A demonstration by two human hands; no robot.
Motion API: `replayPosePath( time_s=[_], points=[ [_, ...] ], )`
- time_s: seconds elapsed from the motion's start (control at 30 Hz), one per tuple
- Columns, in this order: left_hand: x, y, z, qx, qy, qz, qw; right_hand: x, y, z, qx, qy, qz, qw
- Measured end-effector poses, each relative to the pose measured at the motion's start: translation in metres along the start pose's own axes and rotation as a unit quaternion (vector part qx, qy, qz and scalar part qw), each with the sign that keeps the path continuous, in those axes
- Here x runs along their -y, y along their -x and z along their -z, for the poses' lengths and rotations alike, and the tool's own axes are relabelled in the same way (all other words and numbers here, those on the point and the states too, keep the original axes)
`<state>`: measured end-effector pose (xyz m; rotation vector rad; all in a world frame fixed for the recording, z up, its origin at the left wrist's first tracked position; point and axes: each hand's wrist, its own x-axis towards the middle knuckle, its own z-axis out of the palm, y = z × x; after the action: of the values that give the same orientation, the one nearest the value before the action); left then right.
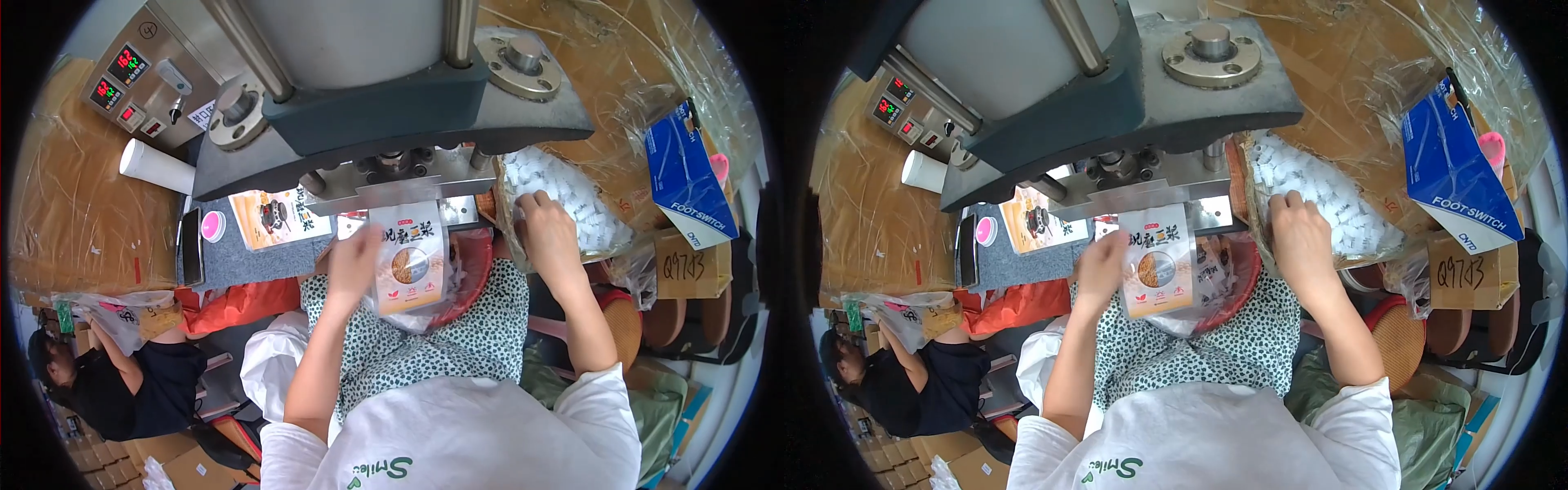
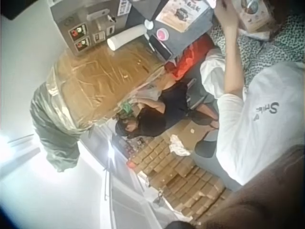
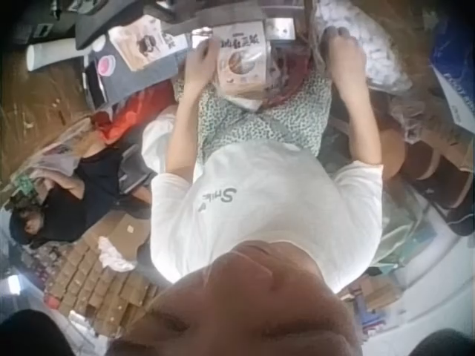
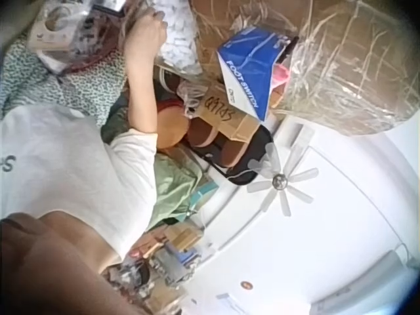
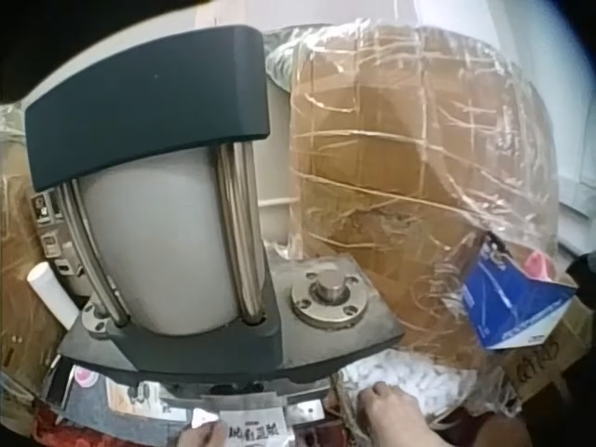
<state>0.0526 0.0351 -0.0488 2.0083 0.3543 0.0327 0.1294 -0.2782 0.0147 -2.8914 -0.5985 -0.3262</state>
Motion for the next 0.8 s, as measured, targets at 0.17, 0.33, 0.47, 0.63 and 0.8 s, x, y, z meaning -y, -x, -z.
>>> replayPosePath(
  time_s=[0.17,0.33,0.47,0.63,0.8],
  points=[
    [0.048,0.004,0.044,-0.195,-0.461,-0.104,0.86,-0.002,-0.005,0.006,0.023,-0.051,0.008,0.998],
    [0.056,0.025,0.048,-0.176,-0.463,-0.179,0.85,0.003,-0.004,0.021,0.026,-0.041,-0.027,0.998],
    [0.047,0.03,0.047,-0.219,-0.424,-0.192,0.858,-0.007,-0.013,0.013,0.078,-0.106,0.019,0.991],
    [0.037,0.034,0.052,-0.22,-0.426,-0.171,0.861,-0.008,-0.003,0.019,0.001,-0.096,0.029,0.995],
    [0.039,0.036,0.053,-0.231,-0.419,-0.176,0.86,-0.013,-0.011,0.013,0.051,-0.102,0.005,0.993]
  ],
)
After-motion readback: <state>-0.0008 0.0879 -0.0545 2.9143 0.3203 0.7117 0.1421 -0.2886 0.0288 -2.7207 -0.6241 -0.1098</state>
